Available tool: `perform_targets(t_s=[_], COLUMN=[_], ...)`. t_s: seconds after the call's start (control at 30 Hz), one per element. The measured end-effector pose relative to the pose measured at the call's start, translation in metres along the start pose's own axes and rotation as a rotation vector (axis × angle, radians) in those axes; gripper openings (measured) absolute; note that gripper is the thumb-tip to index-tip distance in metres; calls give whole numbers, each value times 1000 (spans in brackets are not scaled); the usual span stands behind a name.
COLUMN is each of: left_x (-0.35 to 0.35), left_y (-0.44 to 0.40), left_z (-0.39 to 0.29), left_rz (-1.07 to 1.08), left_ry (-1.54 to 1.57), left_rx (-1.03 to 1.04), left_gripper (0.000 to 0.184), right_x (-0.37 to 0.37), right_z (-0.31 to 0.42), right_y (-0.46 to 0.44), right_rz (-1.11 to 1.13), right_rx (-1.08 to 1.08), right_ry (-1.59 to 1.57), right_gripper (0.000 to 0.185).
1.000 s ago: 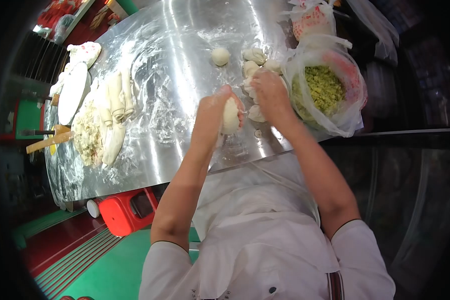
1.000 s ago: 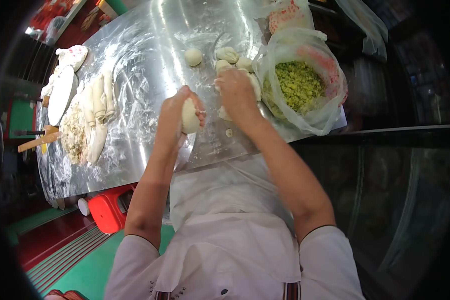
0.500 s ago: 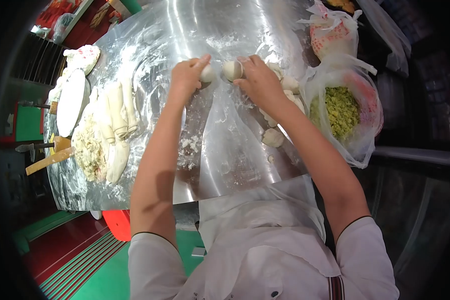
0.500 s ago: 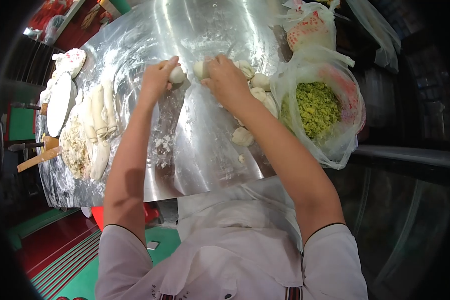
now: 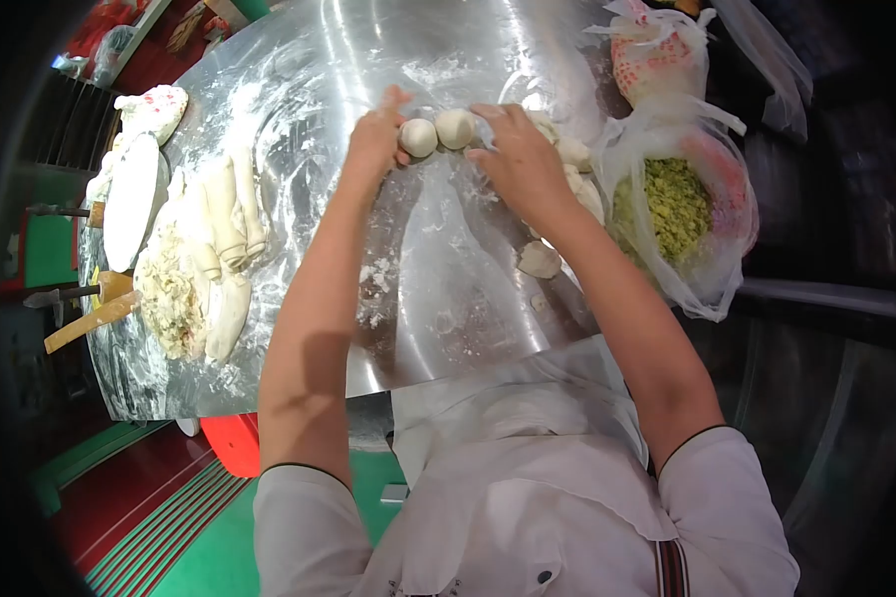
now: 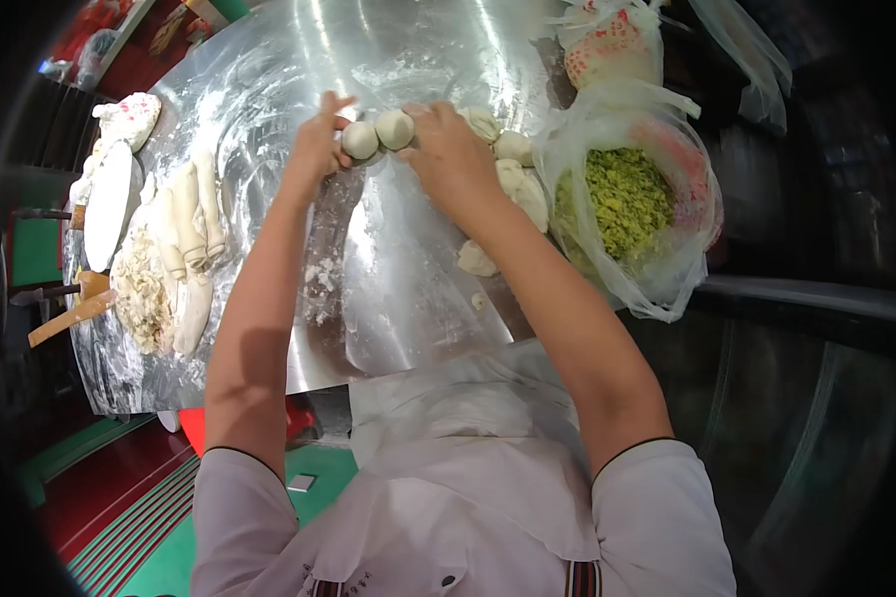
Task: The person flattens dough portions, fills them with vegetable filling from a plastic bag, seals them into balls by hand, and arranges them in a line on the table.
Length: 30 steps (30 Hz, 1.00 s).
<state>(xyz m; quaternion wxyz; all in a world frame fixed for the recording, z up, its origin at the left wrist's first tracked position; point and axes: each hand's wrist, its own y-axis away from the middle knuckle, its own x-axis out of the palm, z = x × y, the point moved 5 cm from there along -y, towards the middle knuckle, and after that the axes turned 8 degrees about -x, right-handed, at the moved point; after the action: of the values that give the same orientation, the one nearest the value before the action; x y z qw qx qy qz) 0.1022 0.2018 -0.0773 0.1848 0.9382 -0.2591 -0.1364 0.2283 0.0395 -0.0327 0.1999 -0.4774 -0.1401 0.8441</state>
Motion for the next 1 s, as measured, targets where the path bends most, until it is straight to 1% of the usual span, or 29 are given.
perform_targets(t_s=[0.03, 0.1, 0.17, 0.23, 0.27, 0.3, 0.33, 0.37, 0.4, 0.43, 0.47, 0.5, 0.53, 0.57, 0.63, 0.67, 0.73, 0.77, 0.83, 0.87, 0.9, 0.97, 1.0], left_x=[-5, -32, -8, 46, 75, 101, 121, 127, 133, 139, 136, 129, 109, 88, 54, 37, 13, 13, 13, 15, 13, 14, 13], left_y=[3, 32, 77, 117, 134, 152, 164, 167, 171, 174, 172, 175, 183, 189, 204, 199, 191, 197, 203, 197, 195, 204, 204], left_z=[4, -2, 4, 20, 26, 31, 37, 41, 43, 46, 48, 51, 48, 46, 54, 67, 94, 88, 82, 93, 93, 88, 95], left_rz=[6, -519, -354, -74, 80, 76, 71, 72, 70, 66, 32, 28, 50, 70, 170, 169, 37, 27, -23, 10, 6, 112, 105], left_ry=[4, -231, -158, -275, -393, -505, -618, -619, -648, -678, -587, -593, -430, -269, -24, -31, -607, -608, -530, -385, -378, -105, -103], left_rx=[2, 386, 229, 286, 286, 396, 507, 514, 563, 617, 504, 512, 396, 287, 104, 106, 366, 363, 189, 152, 160, -84, -91], left_gripper=[39, 33, 27, 27, 28, 30, 32, 32, 33, 34, 35, 35, 35, 35, 38, 38, 33, 33, 29, 31, 31, 35, 35], right_x=[-22, -53, -68, -67, -64, -63, -64, -61, -58, -55, -51, -49, -49, -48, -37, -40, -54, -55, -57, -58, -61, -63, -60], right_z=[4, 10, 10, 12, 9, 7, 12, 19, 26, 27, 24, 24, 24, 20, 14, 12, 9, 2, -19, -18, -16, 2, 13], right_y=[17, 62, 110, 145, 159, 170, 175, 177, 178, 179, 177, 176, 173, 173, 181, 181, 177, 173, 165, 161, 157, 152, 149], right_rz=[-17, -59, -59, -39, -22, -8, -14, 44, 100, 89, 67, 49, 32, 17, 124, 118, -33, -32, 73, 81, 77, 62, 69], right_rx=[17, 19, 28, 50, 136, 224, 223, 197, 172, 170, 144, 118, 101, 95, 21, 22, 19, 12, 169, 165, 156, 109, 105], right_ry=[-16, -37, -41, -40, -34, -27, -26, 63, 152, 156, 182, 204, 180, 175, 148, 144, 252, 245, 336, 359, 366, 214, 208], right_gripper=[33, 24, 21, 21, 23, 25, 25, 30, 35, 35, 39, 43, 37, 37, 29, 29, 18, 18, 14, 13, 13, 17, 17])
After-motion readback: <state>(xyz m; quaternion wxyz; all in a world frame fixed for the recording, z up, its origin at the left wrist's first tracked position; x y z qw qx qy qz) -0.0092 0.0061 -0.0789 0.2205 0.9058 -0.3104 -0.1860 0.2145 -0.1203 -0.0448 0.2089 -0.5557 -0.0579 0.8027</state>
